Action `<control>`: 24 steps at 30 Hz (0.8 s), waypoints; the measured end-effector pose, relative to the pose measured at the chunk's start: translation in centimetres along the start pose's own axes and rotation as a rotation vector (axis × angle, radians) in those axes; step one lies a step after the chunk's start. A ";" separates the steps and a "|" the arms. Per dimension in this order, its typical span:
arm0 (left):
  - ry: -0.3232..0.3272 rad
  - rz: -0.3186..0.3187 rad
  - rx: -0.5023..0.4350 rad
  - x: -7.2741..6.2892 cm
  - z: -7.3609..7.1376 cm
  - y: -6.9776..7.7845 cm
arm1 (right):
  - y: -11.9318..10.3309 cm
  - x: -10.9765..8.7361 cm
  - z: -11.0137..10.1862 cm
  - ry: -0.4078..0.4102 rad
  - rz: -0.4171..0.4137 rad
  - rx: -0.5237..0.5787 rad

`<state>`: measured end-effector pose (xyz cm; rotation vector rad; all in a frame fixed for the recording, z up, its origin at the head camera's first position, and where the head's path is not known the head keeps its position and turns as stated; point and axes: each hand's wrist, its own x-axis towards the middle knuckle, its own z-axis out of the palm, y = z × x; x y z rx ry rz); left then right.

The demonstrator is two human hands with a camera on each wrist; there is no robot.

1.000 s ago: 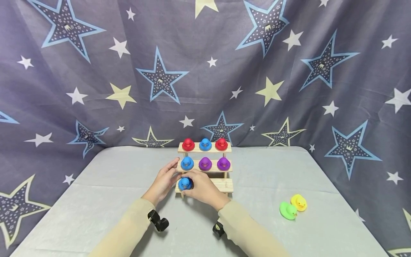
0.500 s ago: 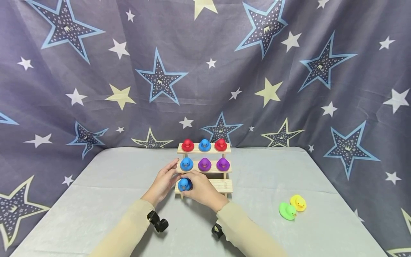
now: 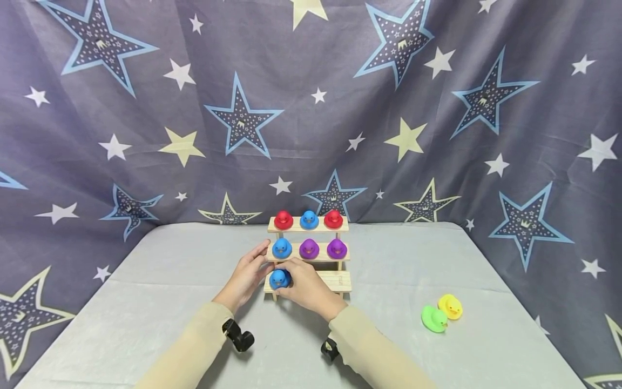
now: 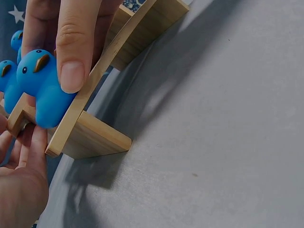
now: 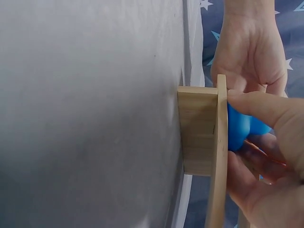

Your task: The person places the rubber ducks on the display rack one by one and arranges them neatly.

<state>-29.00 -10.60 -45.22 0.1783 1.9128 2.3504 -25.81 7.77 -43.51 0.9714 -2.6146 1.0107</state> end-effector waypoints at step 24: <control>0.017 -0.006 0.001 0.0 0.2 0.0 | 1.1 -2.6 -3.1 -0.020 0.047 0.063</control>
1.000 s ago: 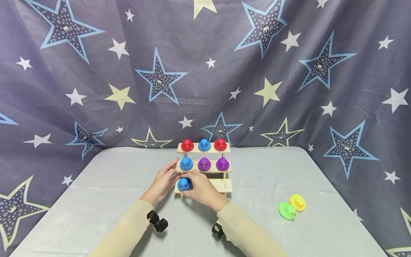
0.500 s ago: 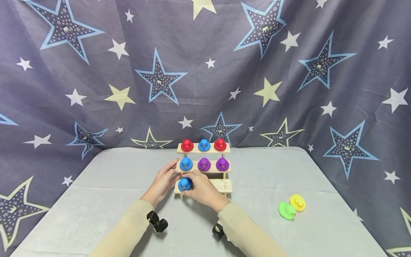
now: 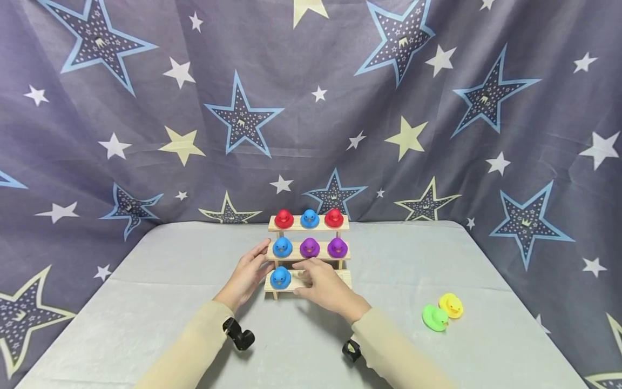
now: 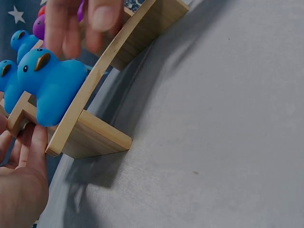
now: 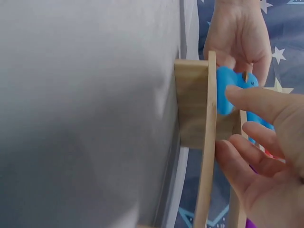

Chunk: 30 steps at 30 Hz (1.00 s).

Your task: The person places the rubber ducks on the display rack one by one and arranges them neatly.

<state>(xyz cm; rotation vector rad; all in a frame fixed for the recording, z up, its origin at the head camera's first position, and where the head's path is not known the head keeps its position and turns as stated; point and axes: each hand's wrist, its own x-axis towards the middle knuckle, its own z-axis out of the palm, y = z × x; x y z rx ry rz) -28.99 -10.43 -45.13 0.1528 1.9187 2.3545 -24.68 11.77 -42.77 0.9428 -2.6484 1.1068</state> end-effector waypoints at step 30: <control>-0.009 0.006 -0.017 0.1 -0.2 0.0 | 5.7 -10.0 -11.7 0.031 0.045 -0.142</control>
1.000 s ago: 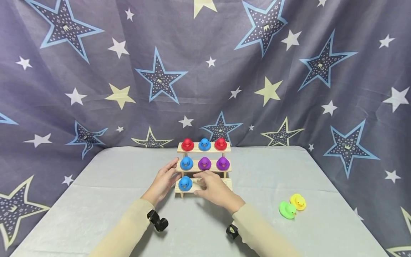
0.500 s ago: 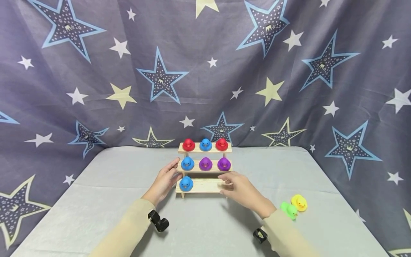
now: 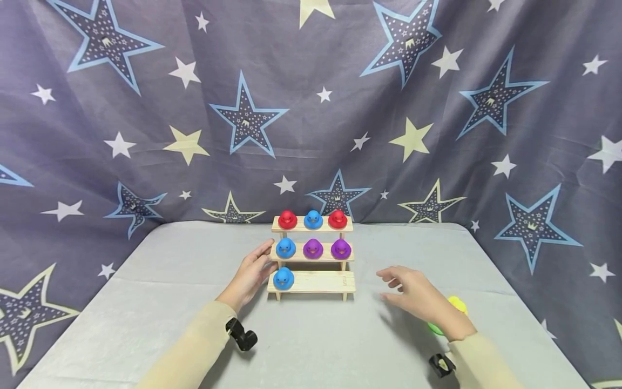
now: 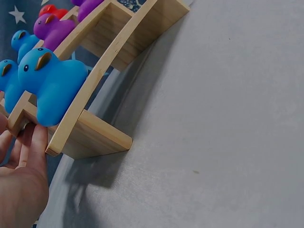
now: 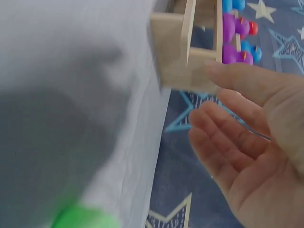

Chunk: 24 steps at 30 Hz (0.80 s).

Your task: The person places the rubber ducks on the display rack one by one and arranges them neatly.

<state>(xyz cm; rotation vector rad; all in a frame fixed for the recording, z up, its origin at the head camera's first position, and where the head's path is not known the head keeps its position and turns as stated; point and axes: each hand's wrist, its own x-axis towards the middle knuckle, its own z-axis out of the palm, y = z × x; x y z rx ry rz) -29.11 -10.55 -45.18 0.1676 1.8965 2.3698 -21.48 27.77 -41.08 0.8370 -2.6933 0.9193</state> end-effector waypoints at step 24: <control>0.006 0.001 0.006 0.0 0.0 0.0 | 3.9 -7.2 -4.1 -0.054 0.130 -0.078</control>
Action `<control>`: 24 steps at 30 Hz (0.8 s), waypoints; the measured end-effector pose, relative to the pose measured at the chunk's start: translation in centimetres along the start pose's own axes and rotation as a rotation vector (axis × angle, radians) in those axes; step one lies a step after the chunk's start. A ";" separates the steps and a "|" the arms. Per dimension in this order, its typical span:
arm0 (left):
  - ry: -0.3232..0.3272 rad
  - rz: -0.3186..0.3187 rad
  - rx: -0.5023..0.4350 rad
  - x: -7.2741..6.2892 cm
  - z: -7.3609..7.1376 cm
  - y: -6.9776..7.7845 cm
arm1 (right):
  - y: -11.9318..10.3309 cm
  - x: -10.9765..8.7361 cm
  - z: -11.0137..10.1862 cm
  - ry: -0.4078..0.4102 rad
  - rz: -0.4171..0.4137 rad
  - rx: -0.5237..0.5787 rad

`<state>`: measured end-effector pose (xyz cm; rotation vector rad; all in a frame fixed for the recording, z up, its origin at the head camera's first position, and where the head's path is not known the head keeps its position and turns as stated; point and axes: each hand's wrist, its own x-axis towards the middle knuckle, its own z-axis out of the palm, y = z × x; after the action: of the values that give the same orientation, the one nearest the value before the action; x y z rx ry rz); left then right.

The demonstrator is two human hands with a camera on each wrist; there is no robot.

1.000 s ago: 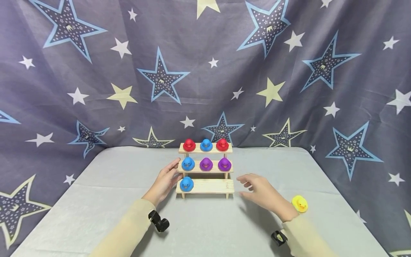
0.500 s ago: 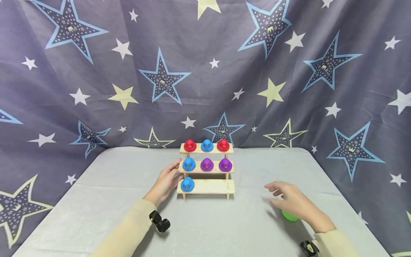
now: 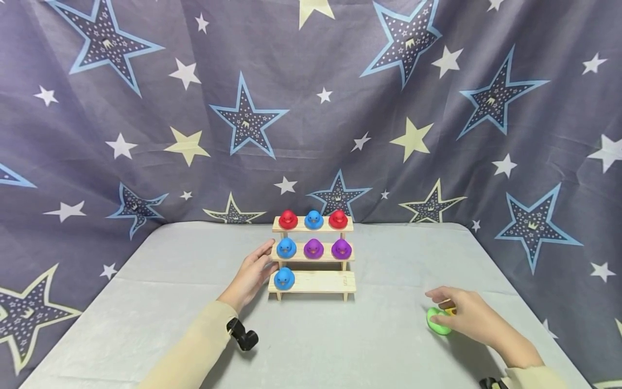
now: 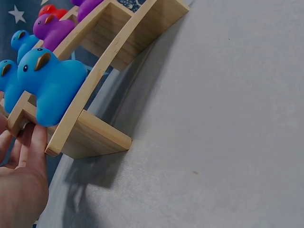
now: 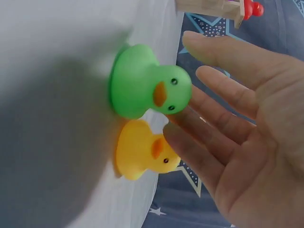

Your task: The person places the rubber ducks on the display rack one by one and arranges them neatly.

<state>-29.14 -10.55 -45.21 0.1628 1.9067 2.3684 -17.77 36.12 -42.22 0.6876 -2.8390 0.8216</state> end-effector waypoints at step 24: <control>0.007 -0.007 -0.006 0.0 0.1 0.0 | 1.8 -1.4 1.2 -0.013 -0.115 -0.056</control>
<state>-29.14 -10.48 -45.18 0.1469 1.9002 2.3725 -17.34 37.42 -44.41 0.8421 -2.7912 0.7195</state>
